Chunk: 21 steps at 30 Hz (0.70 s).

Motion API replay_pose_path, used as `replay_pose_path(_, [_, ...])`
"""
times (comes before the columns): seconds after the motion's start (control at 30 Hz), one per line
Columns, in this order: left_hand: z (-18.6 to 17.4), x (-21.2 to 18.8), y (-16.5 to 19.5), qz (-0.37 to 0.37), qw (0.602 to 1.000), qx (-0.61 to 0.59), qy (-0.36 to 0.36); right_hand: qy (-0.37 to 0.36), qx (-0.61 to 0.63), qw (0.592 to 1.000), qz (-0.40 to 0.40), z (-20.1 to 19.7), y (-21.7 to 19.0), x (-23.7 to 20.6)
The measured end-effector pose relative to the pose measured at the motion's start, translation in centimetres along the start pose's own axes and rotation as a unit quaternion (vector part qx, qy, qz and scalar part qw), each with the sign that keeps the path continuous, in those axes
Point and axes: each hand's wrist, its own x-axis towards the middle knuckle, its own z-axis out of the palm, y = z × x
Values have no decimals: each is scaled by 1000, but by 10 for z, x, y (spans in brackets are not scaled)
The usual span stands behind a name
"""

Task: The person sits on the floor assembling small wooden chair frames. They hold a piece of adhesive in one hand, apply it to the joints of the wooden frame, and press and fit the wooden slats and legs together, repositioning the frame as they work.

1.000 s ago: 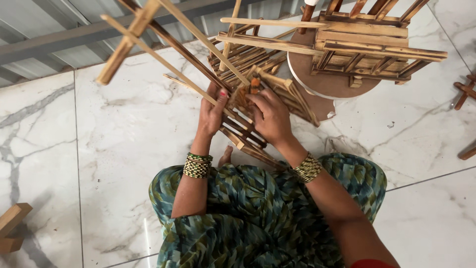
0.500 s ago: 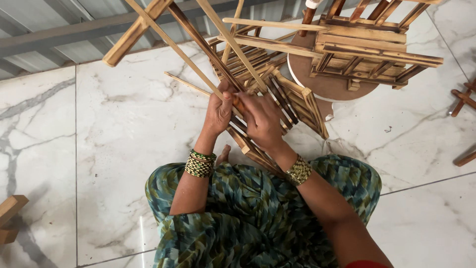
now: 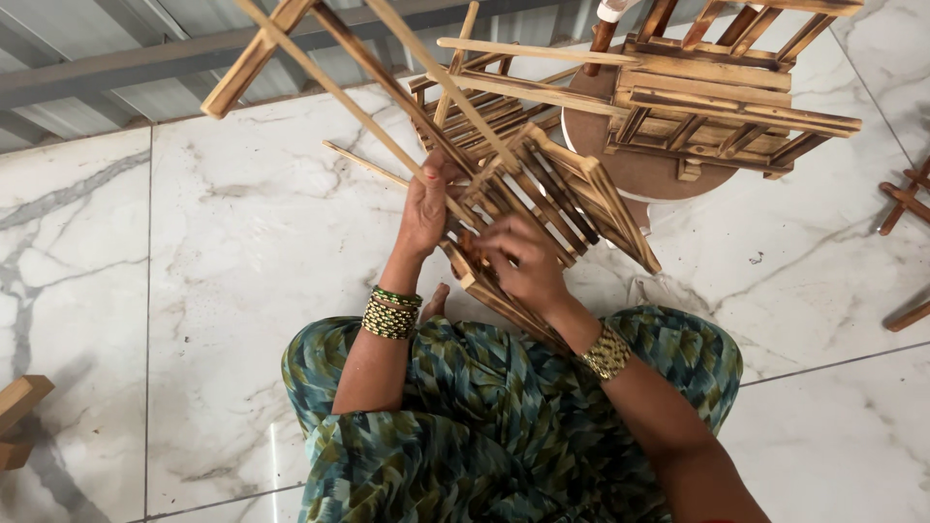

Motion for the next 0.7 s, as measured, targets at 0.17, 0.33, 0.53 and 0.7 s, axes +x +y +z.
replay_pose_path(0.17, [-3,5,-8,15,999,41,15,1,70,996,-49,-3,-24,28])
replay_pose_path(0.33, [-3,4,-3,6,998,61,16,-113,142,983,18,-7,-27,29])
replay_pose_path(0.53, [-2,-2,14,10,1000,22,11,-225,66,971,34,-30,-6,12])
replay_pose_path(0.7, [2,-5,11,3,999,52,-3,88,-64,994,8,-29,-8,30])
